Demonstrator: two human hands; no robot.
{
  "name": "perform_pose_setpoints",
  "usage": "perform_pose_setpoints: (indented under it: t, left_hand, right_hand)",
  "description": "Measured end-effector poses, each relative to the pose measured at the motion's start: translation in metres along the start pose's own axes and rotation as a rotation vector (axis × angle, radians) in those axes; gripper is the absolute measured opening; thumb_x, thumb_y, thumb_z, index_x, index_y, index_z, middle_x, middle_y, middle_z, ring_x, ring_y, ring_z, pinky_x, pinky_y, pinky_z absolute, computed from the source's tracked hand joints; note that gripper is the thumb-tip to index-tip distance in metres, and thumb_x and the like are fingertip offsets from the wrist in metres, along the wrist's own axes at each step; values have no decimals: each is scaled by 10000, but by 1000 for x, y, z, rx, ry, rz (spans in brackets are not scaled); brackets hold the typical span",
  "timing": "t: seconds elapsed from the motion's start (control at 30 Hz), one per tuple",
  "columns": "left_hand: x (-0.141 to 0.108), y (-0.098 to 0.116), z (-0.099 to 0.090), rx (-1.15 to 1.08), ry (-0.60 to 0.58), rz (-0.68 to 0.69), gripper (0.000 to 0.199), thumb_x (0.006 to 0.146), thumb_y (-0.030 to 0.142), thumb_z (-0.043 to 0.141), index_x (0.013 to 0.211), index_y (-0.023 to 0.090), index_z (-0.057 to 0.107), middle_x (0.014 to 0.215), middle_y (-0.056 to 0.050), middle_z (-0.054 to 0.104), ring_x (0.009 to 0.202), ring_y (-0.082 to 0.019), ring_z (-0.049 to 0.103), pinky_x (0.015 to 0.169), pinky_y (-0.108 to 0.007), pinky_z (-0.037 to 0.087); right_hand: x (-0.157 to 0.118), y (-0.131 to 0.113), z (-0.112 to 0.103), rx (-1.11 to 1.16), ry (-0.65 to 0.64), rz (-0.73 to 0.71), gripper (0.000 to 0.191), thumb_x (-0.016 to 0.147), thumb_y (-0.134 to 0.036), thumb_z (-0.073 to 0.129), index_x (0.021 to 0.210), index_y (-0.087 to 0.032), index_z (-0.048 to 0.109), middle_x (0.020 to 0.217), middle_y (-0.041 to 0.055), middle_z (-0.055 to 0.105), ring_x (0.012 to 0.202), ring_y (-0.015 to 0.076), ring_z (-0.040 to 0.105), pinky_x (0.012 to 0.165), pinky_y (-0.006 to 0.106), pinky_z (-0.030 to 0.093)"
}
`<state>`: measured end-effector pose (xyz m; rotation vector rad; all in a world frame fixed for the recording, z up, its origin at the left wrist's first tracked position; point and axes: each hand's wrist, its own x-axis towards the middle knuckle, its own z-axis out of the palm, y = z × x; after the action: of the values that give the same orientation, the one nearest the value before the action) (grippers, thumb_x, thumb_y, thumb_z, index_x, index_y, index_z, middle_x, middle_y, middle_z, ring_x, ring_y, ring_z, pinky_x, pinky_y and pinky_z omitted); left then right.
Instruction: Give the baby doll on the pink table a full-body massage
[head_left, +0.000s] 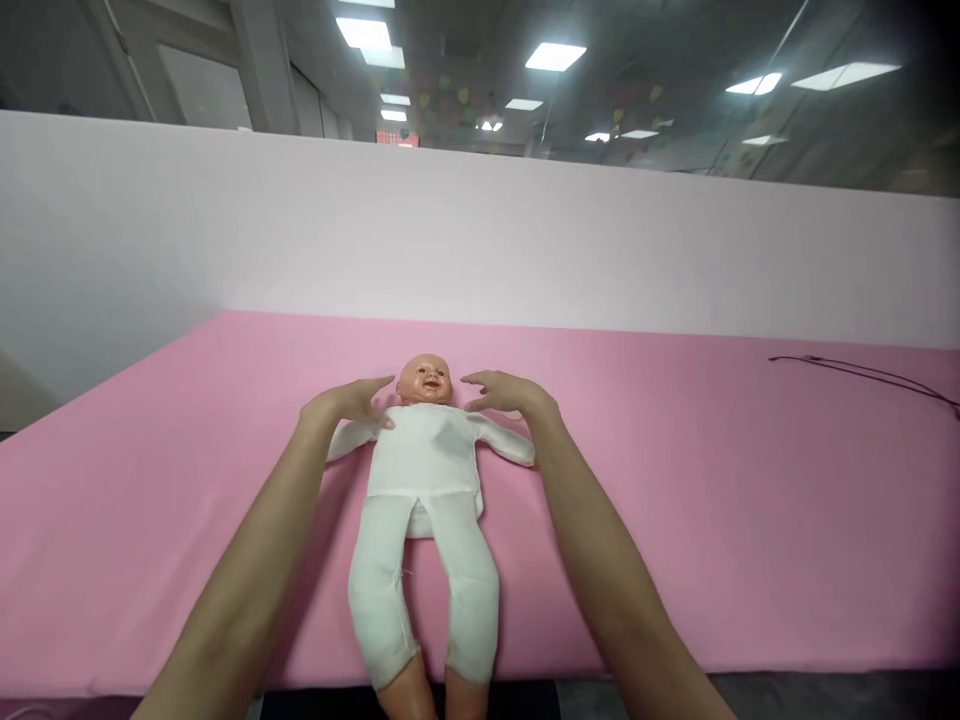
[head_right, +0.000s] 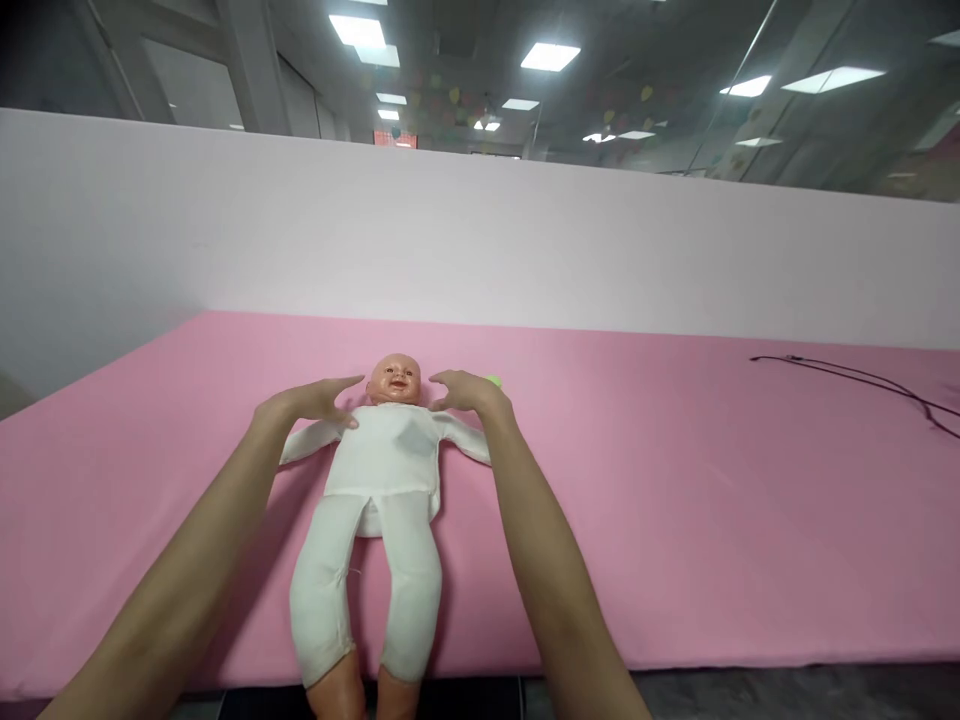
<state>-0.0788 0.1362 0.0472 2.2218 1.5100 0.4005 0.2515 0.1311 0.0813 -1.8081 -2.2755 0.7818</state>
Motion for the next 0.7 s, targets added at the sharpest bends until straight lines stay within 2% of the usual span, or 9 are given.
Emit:
perform_pose_setpoints:
  t: [0.1, 0.17, 0.23, 0.3, 0.37, 0.47, 0.53, 0.6, 0.7]
  left_hand:
    - [-23, -8, -5, 79, -188, -165, 816, 615, 532, 847, 1371, 266, 691, 1414, -171, 691, 1139, -414, 712, 766, -379, 556]
    - [-39, -18, -6, 82, -209, -223, 711, 562, 546, 864, 1195, 244, 744, 1268, -168, 753, 1014, -391, 737, 712, -368, 542]
    - [-55, -30, -4, 51, -222, -264, 622, 500, 513, 897, 1033, 240, 731, 1081, -129, 782, 855, -340, 736, 650, -350, 520]
    - [-71, -41, -1, -13, -253, -317, 546, 504, 458, 891, 957, 241, 679, 860, -76, 753, 674, -279, 687, 574, -329, 478]
    - [-84, -49, 2, -85, -261, -360, 455, 560, 421, 843, 923, 241, 636, 685, -20, 664, 532, -220, 594, 513, -307, 424]
    - [-96, -55, 3, -162, -197, -316, 374, 640, 448, 787, 908, 236, 637, 613, 15, 579, 487, -183, 521, 477, -287, 375]
    - [-99, -55, 3, -193, -161, -261, 353, 682, 482, 761, 906, 228, 661, 605, 18, 562, 493, -173, 507, 478, -281, 367]
    - [-100, -54, 1, -213, -153, -257, 347, 691, 485, 755, 898, 218, 674, 603, 16, 566, 498, -166, 497, 485, -277, 367]
    - [-103, -52, -6, -277, -149, -272, 355, 662, 469, 797, 876, 210, 684, 598, 17, 572, 509, -154, 486, 494, -265, 353]
  right_hand:
    - [-19, 12, -4, -82, -103, 118, 782, 701, -465, 913, 1417, -266, 669, 1447, 136, 660, 1296, 417, 627, 995, 503, 534]
    - [-33, 24, -1, -66, -137, 181, 757, 607, -404, 960, 1310, -258, 721, 1331, 132, 716, 1181, 400, 683, 911, 471, 545]
    - [-47, 37, 5, -51, -183, 239, 634, 596, -336, 945, 1189, -236, 747, 1131, 122, 763, 964, 361, 733, 781, 428, 538]
    - [-60, 47, 12, -67, -237, 276, 449, 634, -297, 897, 1048, -224, 738, 864, 67, 742, 733, 285, 702, 668, 371, 488]
    - [-70, 54, 16, -100, -230, 270, 333, 651, -276, 862, 934, -228, 695, 708, 11, 664, 618, 222, 626, 612, 330, 430]
    - [-80, 57, 19, -146, -155, 254, 319, 613, -243, 852, 831, -232, 620, 682, -19, 612, 596, 182, 561, 593, 309, 384]
    - [-84, 56, 20, -147, -161, 257, 329, 600, -232, 841, 807, -232, 586, 683, -25, 602, 601, 178, 552, 595, 307, 377]
    - [-87, 56, 19, -145, -185, 259, 335, 592, -203, 823, 801, -233, 563, 669, -30, 598, 602, 180, 556, 596, 307, 380]
    - [-90, 60, 19, -120, -123, 245, 356, 579, -166, 807, 811, -233, 546, 677, -32, 609, 600, 175, 557, 586, 303, 387]
